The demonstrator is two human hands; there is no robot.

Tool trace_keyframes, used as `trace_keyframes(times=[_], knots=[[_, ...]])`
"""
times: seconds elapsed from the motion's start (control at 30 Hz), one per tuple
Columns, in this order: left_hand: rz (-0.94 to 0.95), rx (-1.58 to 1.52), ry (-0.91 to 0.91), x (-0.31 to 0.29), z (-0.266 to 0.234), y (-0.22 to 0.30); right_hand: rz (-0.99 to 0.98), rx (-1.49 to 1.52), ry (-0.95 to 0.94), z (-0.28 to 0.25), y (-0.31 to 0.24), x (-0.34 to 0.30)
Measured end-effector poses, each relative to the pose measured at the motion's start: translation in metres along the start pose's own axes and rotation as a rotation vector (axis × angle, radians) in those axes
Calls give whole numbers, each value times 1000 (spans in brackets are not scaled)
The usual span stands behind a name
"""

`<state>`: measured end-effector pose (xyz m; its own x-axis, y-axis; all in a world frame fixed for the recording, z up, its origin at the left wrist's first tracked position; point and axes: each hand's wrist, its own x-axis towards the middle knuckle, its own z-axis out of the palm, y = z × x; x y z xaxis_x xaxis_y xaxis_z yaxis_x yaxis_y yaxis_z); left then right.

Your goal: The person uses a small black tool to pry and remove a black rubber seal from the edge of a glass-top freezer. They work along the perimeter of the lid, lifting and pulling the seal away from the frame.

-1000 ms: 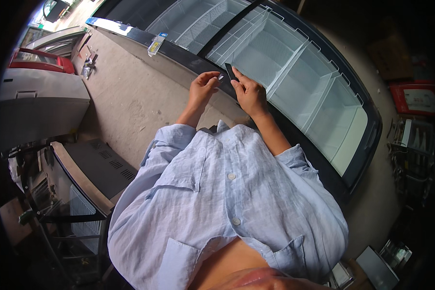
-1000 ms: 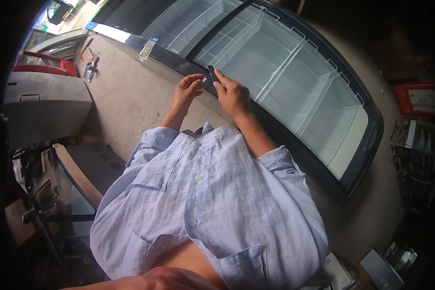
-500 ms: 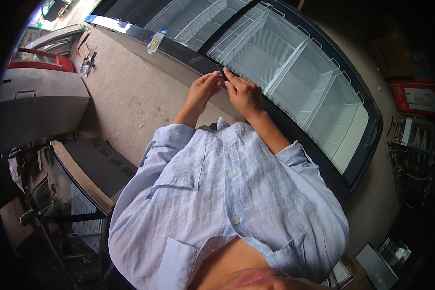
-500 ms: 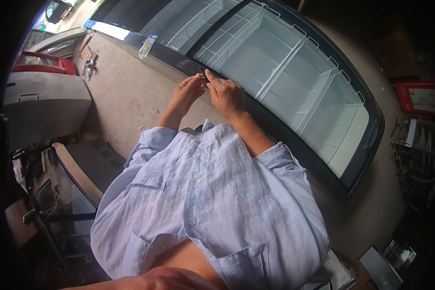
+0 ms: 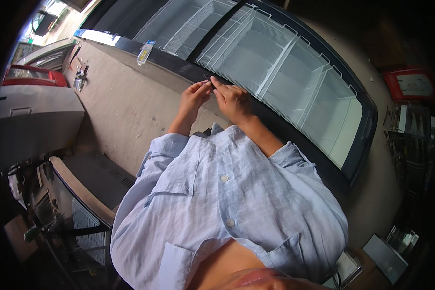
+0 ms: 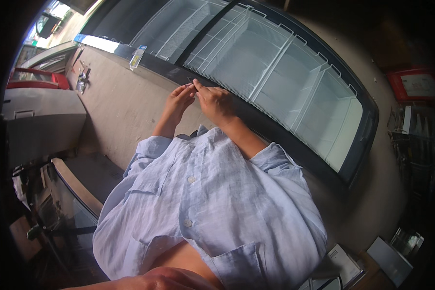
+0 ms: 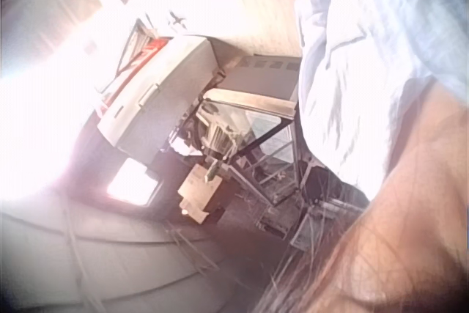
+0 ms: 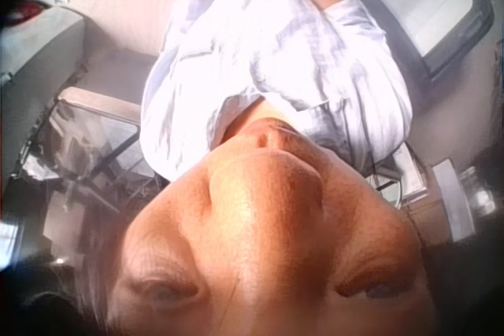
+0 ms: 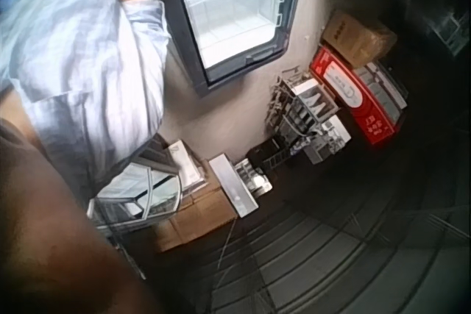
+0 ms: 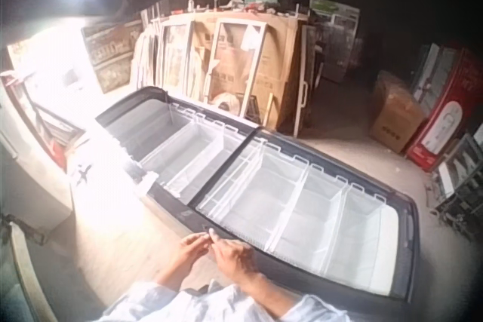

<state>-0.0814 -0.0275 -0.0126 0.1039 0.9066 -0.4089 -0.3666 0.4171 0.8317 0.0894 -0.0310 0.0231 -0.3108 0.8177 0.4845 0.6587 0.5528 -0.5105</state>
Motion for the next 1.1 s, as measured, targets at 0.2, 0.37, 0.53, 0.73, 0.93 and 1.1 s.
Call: trace_keyframes(times=[0.2,0.37,0.53,0.73,0.93,1.1], knots=[[-9,-16,2,-7,3,4,120,222,68,-11,-10,-3],[-20,-77,33,-8,-22,-1,169,281,217,-23,-12,0],[16,-100,20,-20,-59,3,197,280,223,-30,2,-10],[-53,-175,263,-21,-98,10,236,300,98,-14,-2,-40],[-66,-281,77,-16,-131,11,157,252,2,-8,-10,-48],[-140,-239,182,-24,-109,20,158,283,44,-4,-8,-49]])
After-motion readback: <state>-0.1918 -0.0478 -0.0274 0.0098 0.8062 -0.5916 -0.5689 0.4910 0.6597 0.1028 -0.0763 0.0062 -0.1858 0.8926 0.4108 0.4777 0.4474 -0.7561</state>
